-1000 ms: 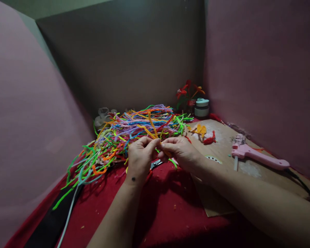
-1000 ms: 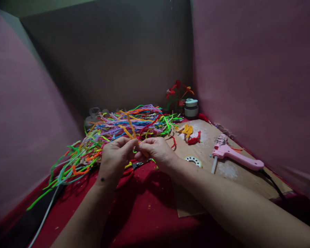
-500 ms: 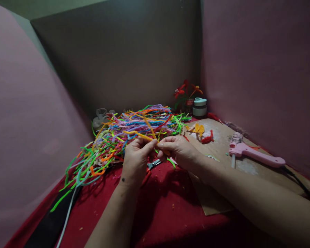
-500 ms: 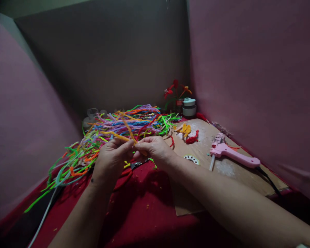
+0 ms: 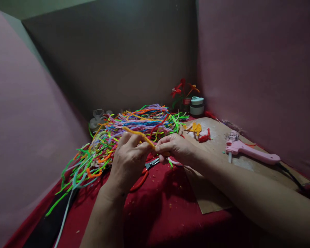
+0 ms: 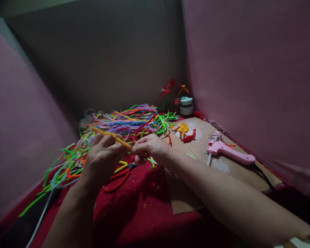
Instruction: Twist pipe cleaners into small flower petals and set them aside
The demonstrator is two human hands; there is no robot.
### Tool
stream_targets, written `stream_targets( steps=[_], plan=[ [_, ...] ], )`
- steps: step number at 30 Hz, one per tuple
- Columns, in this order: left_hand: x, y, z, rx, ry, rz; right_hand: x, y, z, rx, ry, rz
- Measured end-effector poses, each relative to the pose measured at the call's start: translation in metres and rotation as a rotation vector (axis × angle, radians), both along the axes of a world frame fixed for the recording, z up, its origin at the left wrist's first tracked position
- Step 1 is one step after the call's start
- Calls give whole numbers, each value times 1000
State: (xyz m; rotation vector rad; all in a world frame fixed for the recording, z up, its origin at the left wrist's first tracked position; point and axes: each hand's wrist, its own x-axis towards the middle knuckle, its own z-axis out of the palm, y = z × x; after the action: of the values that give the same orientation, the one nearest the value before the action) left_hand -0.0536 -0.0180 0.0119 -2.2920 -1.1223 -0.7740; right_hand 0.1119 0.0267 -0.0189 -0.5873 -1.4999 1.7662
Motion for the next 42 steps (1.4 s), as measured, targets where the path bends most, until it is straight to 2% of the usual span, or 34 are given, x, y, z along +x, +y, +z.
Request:
stream_targets(
  steps=[3,6,8,12,14,17,19,21,24,27,29,31,33,36,39,42],
  plan=[
    [2,-8,4,-43,103,5,1,0,2,33,-56,33],
    [3,-10,4,-213,-3,-43,0,-3,1,135,-182,12],
    [2,-9,3,-430,-199,-28,-2,-6,-2,379,-302,-85],
    [-1,0,-3,-1001,-852,38,-4,-13,-11,1109,-489,-418],
    [-1,5,-8,-1201,-1140,-71,-3,-16,-13,1332,-513,-509],
    [0,8,-13,-1447,-1348,-279,-1,-18,-13,1510,-513,-574],
    [2,7,-13,-1514,-1400,-354,0,-18,-11,1511,-469,-583],
    [4,3,-8,-1459,-1393,-350,1,-18,-9,1393,-385,-582],
    [5,-3,1,-1216,-1362,-283,1,-19,-3,1032,-219,-534],
    [5,-7,8,-849,-1314,-256,1,-20,4,614,-41,-357],
    [4,-9,9,-638,-1161,-253,2,-20,7,421,34,-238],
    [3,-10,8,-505,-933,-244,2,-19,9,325,58,-165],
    [2,-10,7,-422,-744,-235,3,-18,11,298,57,-127],
    [2,-9,4,-372,-669,-228,4,-18,11,316,15,-107],
    [5,-9,2,-551,-726,-170,3,-21,8,462,-84,-191],
    [7,-8,0,-834,-845,-136,1,-23,1,808,-206,-397]
  ],
)
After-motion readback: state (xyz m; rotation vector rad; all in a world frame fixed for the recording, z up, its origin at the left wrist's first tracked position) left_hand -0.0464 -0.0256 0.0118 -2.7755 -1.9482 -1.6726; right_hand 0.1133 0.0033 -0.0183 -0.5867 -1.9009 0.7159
